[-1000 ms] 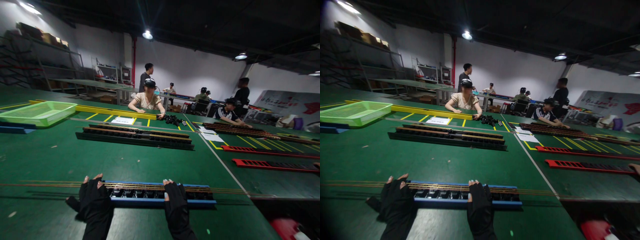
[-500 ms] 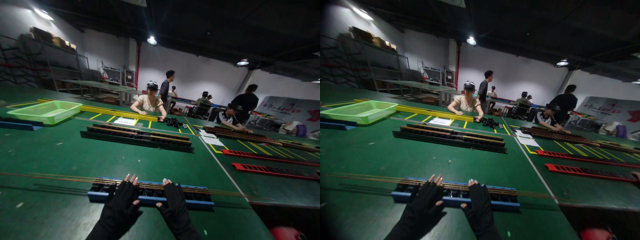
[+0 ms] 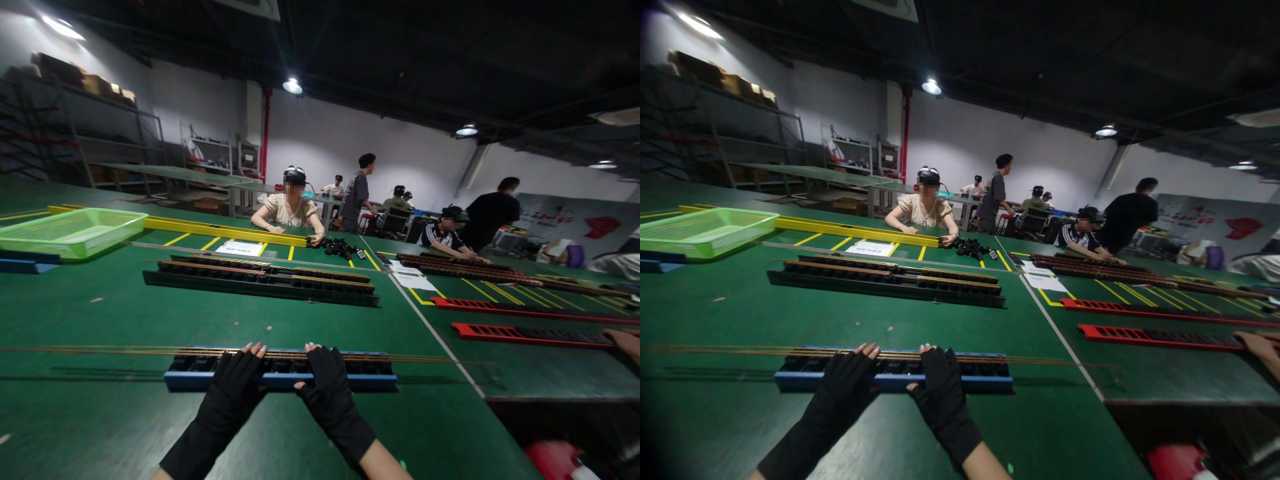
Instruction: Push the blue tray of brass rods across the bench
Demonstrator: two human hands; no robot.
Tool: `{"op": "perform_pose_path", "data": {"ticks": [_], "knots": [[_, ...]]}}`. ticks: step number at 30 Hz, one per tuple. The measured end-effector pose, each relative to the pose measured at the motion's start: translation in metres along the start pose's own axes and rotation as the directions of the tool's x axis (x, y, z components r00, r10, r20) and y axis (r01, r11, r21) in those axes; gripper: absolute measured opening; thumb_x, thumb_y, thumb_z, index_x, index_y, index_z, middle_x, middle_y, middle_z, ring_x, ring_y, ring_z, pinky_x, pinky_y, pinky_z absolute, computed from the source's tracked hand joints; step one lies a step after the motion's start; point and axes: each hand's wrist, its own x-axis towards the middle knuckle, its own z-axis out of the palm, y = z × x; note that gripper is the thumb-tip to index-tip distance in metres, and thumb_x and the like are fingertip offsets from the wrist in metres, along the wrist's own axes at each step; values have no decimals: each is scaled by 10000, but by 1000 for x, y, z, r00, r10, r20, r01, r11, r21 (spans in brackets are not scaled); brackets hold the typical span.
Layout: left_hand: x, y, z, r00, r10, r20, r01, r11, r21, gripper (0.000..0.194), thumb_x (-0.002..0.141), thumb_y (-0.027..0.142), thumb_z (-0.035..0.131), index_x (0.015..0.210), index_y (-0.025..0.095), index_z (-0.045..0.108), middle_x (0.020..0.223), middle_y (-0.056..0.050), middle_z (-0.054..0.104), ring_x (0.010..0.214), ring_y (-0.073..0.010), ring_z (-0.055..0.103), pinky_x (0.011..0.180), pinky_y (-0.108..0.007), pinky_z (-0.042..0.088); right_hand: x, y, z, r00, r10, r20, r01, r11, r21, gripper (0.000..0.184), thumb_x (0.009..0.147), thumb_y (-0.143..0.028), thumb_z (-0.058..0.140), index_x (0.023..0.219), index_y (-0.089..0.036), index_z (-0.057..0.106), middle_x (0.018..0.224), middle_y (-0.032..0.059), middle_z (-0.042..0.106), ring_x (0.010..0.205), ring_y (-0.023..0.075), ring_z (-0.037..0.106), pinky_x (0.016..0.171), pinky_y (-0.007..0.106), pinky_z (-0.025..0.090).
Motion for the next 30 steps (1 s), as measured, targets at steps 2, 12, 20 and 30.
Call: {"op": "perform_pose_path", "data": {"ticks": [2,12,20,30], "knots": [[1,-13,8,1000,2,11,-2,1000,-5,616,827,278,584,1407,154,421,1298,-140,630,1208,-296,573,1061,-452,323,8,0,14,1000,16,-15,-16,1000,19,734,915,-520,541,1520,-170,315,1369,117,593,1278,274,520,1117,493,332],[1,-69,49,997,-59,47,60,997,-41,595,873,360,586,1423,222,409,1363,-123,587,1262,-290,539,1099,-477,316,44,9,69,999,18,51,-21,997,77,720,937,-579,486,1510,-169,335,1427,120,541,1331,281,466,1164,528,247],[10,-112,70,996,-61,59,63,998,-16,613,891,424,560,1439,215,382,1388,-139,561,1279,-296,523,1094,-485,323,80,8,104,991,40,129,-57,990,128,737,931,-602,476,1502,-155,343,1440,146,519,1353,301,430,1160,560,238],[22,-149,86,980,-91,175,86,996,33,558,956,480,431,1421,175,386,1453,-153,492,1327,-303,475,1126,-481,289,122,10,126,968,4,251,-43,988,151,739,925,-570,518,1480,-113,348,1486,180,451,1396,301,367,1150,553,261]]}}
